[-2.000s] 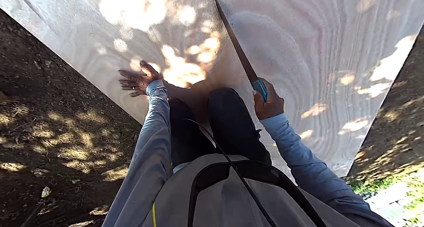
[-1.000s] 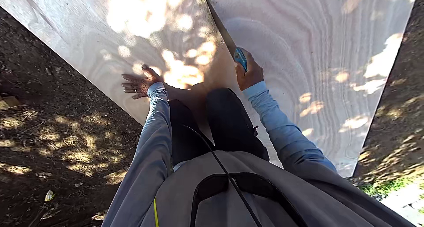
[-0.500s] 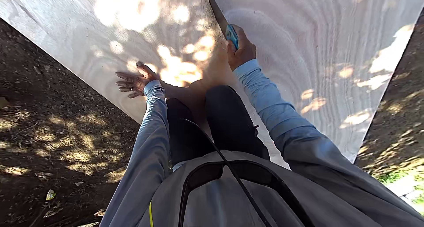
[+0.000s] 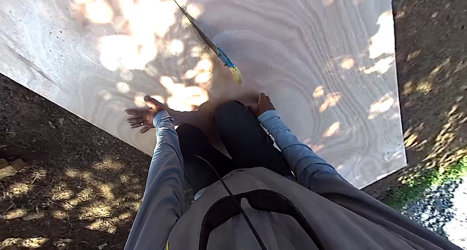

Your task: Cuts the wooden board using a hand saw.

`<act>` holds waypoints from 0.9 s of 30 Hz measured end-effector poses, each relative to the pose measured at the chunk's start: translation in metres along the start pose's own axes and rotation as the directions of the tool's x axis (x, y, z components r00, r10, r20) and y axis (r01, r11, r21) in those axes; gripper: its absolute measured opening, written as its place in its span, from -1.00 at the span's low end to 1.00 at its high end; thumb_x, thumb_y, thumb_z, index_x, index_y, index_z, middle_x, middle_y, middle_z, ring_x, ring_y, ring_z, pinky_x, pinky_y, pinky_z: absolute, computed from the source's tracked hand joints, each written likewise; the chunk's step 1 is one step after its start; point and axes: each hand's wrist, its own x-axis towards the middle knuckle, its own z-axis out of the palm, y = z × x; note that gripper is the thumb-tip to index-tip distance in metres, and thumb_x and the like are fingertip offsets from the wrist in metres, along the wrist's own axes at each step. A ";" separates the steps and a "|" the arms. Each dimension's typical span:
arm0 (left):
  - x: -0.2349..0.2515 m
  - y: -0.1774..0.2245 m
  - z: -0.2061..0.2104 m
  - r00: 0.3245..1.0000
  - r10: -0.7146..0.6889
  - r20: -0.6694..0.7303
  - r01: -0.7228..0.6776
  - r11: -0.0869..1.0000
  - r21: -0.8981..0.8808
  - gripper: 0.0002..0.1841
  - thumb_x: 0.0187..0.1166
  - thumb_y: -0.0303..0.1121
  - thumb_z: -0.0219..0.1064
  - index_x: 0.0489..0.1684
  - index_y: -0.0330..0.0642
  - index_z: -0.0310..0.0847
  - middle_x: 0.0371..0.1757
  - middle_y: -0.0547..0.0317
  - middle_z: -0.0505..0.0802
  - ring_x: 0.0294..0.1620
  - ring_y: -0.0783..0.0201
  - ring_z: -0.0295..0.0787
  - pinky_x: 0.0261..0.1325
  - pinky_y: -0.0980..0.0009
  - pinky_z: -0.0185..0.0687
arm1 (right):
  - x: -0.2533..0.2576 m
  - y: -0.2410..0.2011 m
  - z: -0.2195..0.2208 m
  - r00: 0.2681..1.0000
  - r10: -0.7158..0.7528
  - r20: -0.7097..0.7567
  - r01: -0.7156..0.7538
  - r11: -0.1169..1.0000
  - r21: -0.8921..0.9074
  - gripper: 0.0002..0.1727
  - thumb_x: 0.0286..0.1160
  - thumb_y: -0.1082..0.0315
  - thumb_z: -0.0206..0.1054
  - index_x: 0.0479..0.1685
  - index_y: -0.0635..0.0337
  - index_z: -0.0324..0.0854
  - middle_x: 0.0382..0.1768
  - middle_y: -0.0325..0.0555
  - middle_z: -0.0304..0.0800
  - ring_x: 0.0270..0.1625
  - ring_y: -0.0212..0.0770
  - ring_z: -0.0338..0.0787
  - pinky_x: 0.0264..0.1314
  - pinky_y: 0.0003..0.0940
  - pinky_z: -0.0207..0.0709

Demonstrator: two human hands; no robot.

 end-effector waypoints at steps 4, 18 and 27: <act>-0.006 -0.012 -0.014 0.989 0.095 0.111 -0.096 0.995 0.004 0.25 0.29 0.72 -0.12 0.96 0.09 -0.39 0.90 -0.34 -0.09 0.89 -0.41 -0.28 0.59 -0.65 -0.16 | 0.011 0.041 0.033 0.994 0.106 0.018 -0.106 0.994 -0.034 -0.02 0.17 0.05 0.70 0.61 0.30 0.31 0.46 0.44 0.54 0.42 0.39 0.68 0.30 0.38 0.62; -0.036 -0.066 -0.071 0.816 0.277 0.508 -0.374 0.922 0.098 0.37 0.09 0.27 0.68 0.85 -0.36 -0.14 0.73 -0.49 0.30 0.74 -0.34 0.26 0.69 -0.19 0.25 | 0.008 0.028 0.021 0.992 0.125 0.030 -0.128 0.983 0.132 0.13 -0.16 0.24 0.85 0.68 0.06 0.35 0.54 0.48 0.45 0.45 0.49 0.61 0.30 0.44 0.60; -0.065 -0.105 -0.119 0.660 0.350 0.665 -0.510 0.859 0.055 -0.51 0.81 -0.01 0.12 0.42 -0.18 0.68 0.45 -0.15 0.76 0.57 -0.09 0.59 0.64 -0.10 0.33 | 0.006 0.024 0.019 0.989 0.127 0.081 -0.136 0.984 0.119 0.05 0.01 0.10 0.72 0.69 0.13 0.34 0.55 0.44 0.47 0.54 0.41 0.57 0.42 0.35 0.57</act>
